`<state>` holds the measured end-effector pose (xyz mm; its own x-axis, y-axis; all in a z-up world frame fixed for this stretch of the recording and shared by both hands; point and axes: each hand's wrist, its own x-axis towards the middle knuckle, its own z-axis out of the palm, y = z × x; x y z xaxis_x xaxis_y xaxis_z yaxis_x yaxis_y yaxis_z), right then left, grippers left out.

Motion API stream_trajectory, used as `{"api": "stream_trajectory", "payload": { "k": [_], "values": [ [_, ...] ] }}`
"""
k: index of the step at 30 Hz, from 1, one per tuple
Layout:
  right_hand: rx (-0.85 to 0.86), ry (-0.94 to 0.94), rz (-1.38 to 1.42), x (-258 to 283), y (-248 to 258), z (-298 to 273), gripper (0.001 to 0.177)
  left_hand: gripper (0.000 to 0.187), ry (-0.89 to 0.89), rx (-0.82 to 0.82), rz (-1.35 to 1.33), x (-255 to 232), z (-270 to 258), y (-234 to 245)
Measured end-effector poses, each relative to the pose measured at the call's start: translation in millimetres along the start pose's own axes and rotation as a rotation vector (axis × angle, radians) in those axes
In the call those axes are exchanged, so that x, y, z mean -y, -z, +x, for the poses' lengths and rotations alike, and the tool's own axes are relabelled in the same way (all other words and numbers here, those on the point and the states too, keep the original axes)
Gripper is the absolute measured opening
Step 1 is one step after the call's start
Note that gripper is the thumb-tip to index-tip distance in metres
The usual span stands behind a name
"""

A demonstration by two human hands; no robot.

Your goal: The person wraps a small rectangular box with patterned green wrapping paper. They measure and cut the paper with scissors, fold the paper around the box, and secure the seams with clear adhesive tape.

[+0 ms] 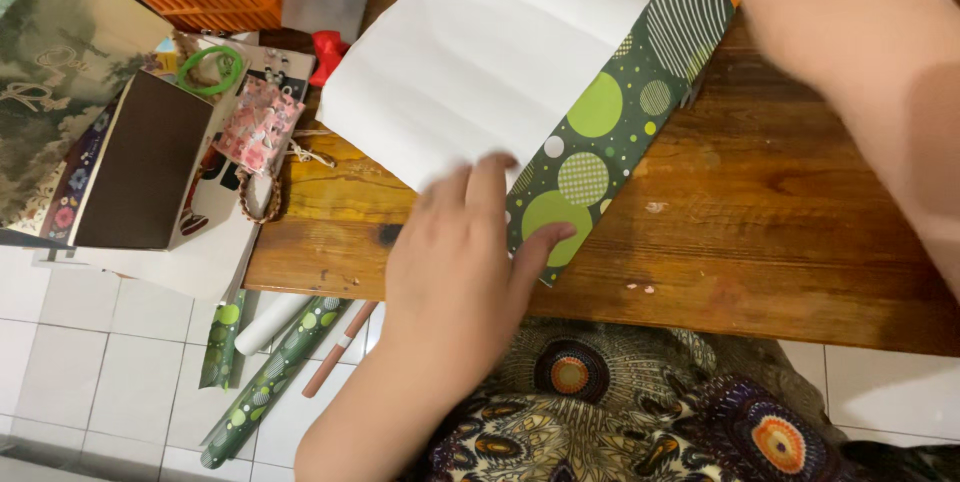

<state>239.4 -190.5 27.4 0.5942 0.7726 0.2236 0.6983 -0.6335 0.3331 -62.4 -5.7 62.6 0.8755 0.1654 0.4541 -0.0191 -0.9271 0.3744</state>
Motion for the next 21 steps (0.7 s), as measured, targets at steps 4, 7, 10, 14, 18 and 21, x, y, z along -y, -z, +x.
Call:
{"api": "stream_trajectory", "payload": {
  "k": [4,7,10,14,18,21],
  "values": [
    [0.297,-0.045,0.092,34.4,16.8,-4.9,0.031,0.054,0.068,0.077,0.094,11.1,10.6,-18.7],
    [0.306,-0.033,0.254,42.7,15.4,-16.5,0.037,0.028,0.226,0.311,-0.019,15.0,14.1,-21.8],
    [0.154,0.049,0.329,43.5,3.0,-32.1,0.046,0.022,0.321,0.268,-0.108,15.9,16.0,-15.2],
    [0.139,0.102,0.373,32.7,-8.6,-65.3,0.05,0.023,0.439,0.235,-0.2,16.2,20.6,6.5],
    [0.214,0.177,0.281,29.0,-13.3,-93.1,0.052,0.022,0.53,0.175,-0.28,8.7,20.9,24.5],
    [0.276,0.209,0.287,27.0,-9.9,-118.0,0.06,0.02,0.429,0.079,-0.275,4.1,21.4,25.0]
  ]
}}
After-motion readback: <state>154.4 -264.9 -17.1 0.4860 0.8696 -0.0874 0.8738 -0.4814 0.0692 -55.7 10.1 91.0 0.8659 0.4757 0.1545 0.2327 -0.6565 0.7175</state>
